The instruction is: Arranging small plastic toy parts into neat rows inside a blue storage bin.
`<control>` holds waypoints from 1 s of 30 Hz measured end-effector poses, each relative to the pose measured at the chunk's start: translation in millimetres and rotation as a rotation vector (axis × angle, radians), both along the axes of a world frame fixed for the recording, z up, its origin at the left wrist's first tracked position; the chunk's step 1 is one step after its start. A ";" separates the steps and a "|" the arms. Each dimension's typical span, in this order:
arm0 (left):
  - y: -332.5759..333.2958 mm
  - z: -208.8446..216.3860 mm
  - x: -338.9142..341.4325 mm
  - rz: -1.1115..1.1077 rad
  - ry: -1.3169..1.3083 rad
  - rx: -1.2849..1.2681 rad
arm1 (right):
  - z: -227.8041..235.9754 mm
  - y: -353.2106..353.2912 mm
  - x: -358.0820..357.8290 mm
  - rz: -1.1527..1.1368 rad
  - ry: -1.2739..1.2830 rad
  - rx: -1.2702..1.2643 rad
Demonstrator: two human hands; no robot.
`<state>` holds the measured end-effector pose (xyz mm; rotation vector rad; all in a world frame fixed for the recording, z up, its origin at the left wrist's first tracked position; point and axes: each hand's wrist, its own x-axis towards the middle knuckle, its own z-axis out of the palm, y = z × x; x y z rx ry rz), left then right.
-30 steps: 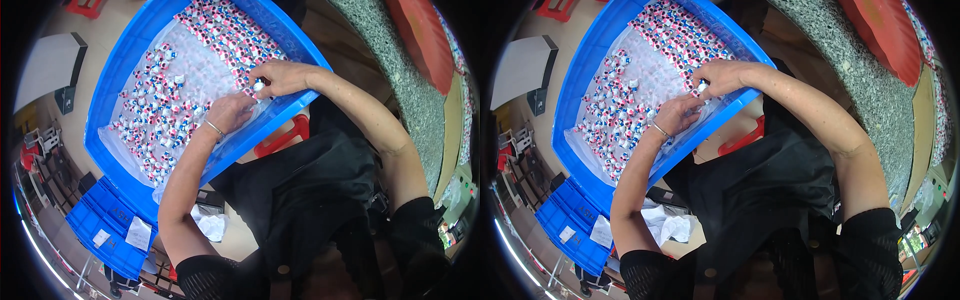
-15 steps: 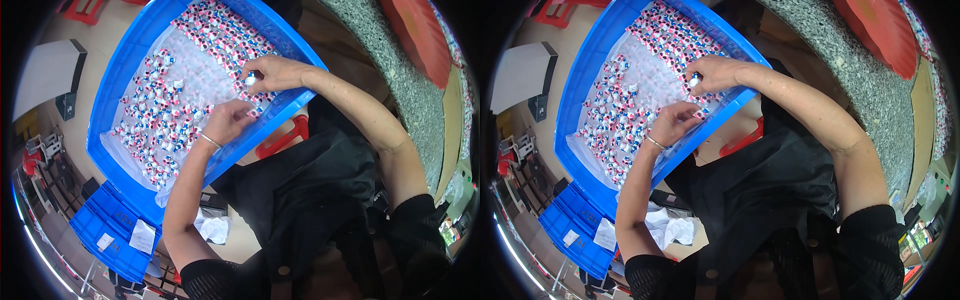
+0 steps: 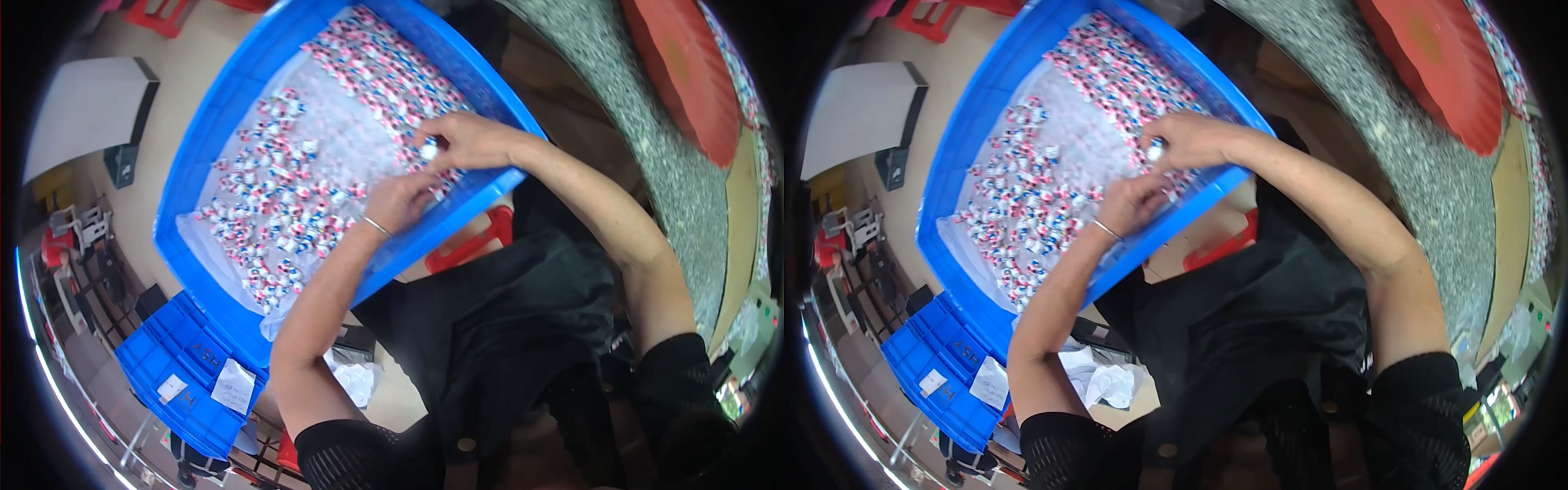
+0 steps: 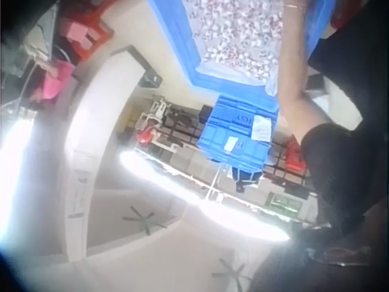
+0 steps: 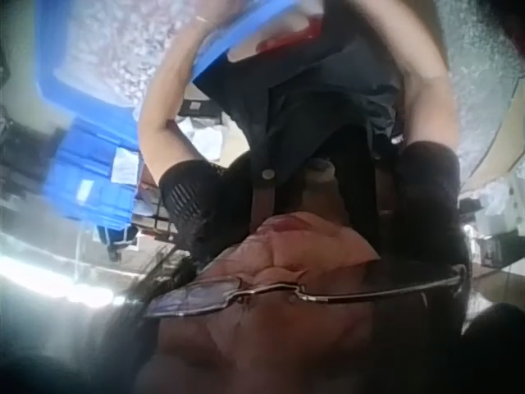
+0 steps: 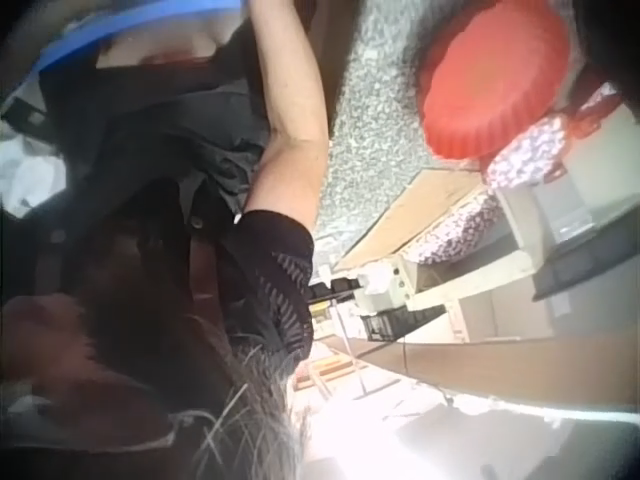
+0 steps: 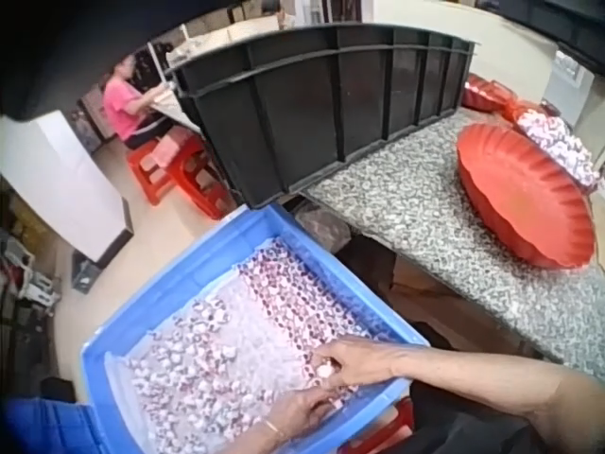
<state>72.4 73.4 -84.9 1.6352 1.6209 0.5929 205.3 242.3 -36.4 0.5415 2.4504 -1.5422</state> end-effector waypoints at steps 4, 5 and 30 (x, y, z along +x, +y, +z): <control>-4.4 -8.5 6.1 0.004 -0.035 0.070 | 12.2 1.2 1.6 -0.033 -0.098 -0.063; -5.1 -2.4 1.8 0.013 -0.019 0.081 | 15.6 0.8 1.5 -0.023 -0.082 -0.052; 59.8 1.5 -137.6 0.685 0.236 0.431 | -28.9 -1.5 -144.4 -0.418 0.282 -0.279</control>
